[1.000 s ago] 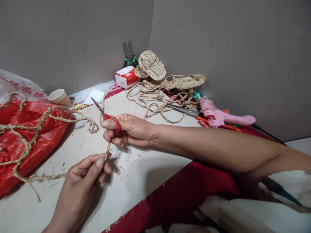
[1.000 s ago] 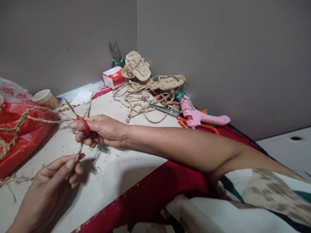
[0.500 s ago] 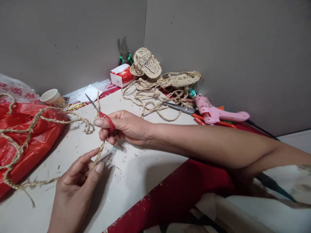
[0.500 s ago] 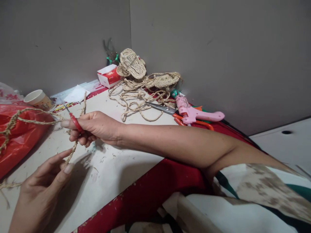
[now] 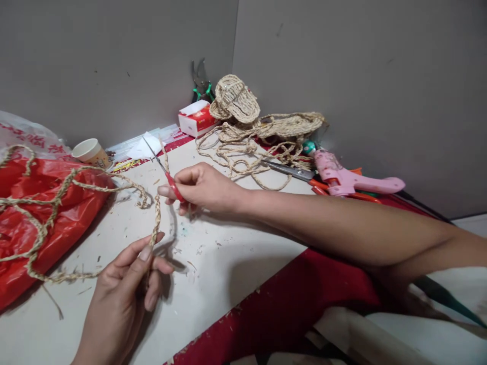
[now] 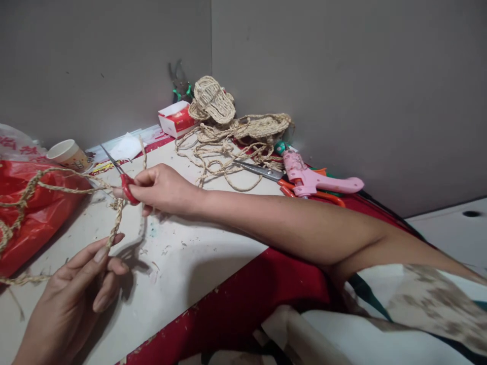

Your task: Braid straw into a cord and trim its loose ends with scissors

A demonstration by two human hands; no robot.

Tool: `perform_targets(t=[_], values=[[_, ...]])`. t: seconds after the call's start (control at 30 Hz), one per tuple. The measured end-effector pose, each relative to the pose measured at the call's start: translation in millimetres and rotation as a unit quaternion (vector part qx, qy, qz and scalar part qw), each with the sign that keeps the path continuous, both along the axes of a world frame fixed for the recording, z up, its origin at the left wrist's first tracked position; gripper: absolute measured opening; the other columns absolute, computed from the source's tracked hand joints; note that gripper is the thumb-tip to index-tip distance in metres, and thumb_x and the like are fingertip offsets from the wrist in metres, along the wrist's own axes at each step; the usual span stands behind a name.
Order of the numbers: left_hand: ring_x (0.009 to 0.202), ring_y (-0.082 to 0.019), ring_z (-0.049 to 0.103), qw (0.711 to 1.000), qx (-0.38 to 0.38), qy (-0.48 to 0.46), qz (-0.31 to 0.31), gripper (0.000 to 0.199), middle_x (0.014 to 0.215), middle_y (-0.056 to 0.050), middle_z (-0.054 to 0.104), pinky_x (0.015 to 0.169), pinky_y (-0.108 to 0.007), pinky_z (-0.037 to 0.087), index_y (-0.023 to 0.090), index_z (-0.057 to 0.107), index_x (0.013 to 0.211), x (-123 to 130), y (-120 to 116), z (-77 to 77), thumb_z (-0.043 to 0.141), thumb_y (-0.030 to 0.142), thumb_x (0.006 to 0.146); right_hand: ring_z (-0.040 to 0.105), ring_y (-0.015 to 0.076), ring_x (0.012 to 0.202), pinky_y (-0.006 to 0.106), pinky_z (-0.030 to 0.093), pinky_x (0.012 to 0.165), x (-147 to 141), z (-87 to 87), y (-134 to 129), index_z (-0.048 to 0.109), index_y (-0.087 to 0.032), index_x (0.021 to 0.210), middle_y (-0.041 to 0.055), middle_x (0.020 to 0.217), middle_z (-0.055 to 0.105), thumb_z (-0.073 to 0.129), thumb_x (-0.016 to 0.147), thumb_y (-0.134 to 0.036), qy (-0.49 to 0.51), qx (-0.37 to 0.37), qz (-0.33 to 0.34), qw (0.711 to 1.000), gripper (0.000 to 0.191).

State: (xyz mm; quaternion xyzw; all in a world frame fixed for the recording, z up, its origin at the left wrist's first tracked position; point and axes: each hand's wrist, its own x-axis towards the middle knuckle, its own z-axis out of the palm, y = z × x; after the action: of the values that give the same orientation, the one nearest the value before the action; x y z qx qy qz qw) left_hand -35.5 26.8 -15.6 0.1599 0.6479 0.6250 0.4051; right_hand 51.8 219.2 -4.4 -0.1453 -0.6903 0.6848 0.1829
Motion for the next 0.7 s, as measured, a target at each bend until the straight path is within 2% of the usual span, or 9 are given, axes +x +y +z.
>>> perform_targets(t=[0.07,0.1,0.2,0.27,0.33,0.43,0.57,0.7], values=[[0.037,-0.003,0.04,1.0,0.017,-0.019,0.017,0.023,0.066,-0.005,0.07,0.045,-0.017,0.035,0.018,0.071,0.098,-4,2,1.9,0.073,0.027,0.077,0.039,0.004,0.048,0.019,0.028,0.048,4,-0.1,1,0.051,-0.014,0.056,-0.0055,0.052,0.046,0.062,0.08,-0.04,0.012,0.164,0.0,0.986,0.037],[0.037,-0.003,0.04,0.999,0.023,-0.027,0.024,0.022,0.066,-0.005,0.07,0.044,-0.016,0.034,0.018,0.071,0.098,-5,3,2.9,0.073,0.027,0.077,0.037,0.0043,0.049,0.021,0.027,0.05,6,-0.3,2,0.05,-0.014,0.055,-0.0053,0.051,0.044,0.061,0.081,-0.038,0.014,0.258,0.013,0.966,0.037],[0.037,-0.003,0.04,0.997,0.039,-0.045,0.043,0.016,0.066,-0.004,0.069,0.043,-0.016,0.033,0.018,0.069,0.092,-9,5,4.6,0.073,0.025,0.078,0.037,0.0071,0.052,0.026,0.023,0.053,12,-1.1,0,0.059,-0.014,0.059,-0.0021,0.055,0.054,0.058,0.079,-0.038,-0.021,0.503,0.059,0.862,0.031],[0.038,-0.003,0.039,0.997,0.047,-0.051,0.045,0.012,0.066,-0.003,0.069,0.043,-0.016,0.034,0.018,0.068,0.088,-10,5,4.6,0.073,0.023,0.078,0.041,0.01,0.053,0.028,0.021,0.053,14,-1.6,-2,0.066,-0.015,0.068,0.0022,0.061,0.062,0.055,0.08,-0.043,-0.059,0.597,0.082,0.796,0.032],[0.038,-0.003,0.039,0.996,0.05,-0.053,0.045,0.012,0.066,-0.003,0.069,0.042,-0.015,0.033,0.018,0.067,0.087,-11,4,3.8,0.072,0.023,0.078,0.047,0.0128,0.054,0.029,0.02,0.054,15,-1.8,-3,0.069,-0.015,0.077,0.006,0.067,0.066,0.051,0.082,-0.047,-0.087,0.652,0.091,0.748,0.037],[0.038,-0.003,0.039,0.996,0.051,-0.055,0.044,0.011,0.066,-0.003,0.068,0.042,-0.015,0.033,0.018,0.066,0.088,-11,4,2.6,0.071,0.023,0.079,0.052,0.016,0.058,0.029,0.022,0.055,14,-1.8,-4,0.07,-0.015,0.083,0.0084,0.072,0.068,0.048,0.084,-0.05,-0.1,0.692,0.082,0.71,0.041],[0.039,-0.003,0.039,0.996,0.056,-0.055,0.039,0.012,0.067,-0.003,0.069,0.042,-0.016,0.033,0.018,0.067,0.09,-11,5,2.7,0.07,0.022,0.08,0.056,0.0184,0.061,0.031,0.026,0.058,13,-2.0,-3,0.07,-0.015,0.086,0.0091,0.073,0.068,0.047,0.085,-0.05,-0.098,0.707,0.072,0.696,0.042],[0.039,-0.003,0.039,0.996,0.052,-0.06,0.044,0.009,0.068,-0.003,0.069,0.043,-0.016,0.034,0.018,0.065,0.089,-11,4,3.5,0.069,0.021,0.081,0.057,0.0189,0.062,0.032,0.028,0.06,13,-2.2,-3,0.071,-0.015,0.086,0.0089,0.073,0.068,0.047,0.085,-0.05,-0.084,0.707,0.055,0.7,0.043]])
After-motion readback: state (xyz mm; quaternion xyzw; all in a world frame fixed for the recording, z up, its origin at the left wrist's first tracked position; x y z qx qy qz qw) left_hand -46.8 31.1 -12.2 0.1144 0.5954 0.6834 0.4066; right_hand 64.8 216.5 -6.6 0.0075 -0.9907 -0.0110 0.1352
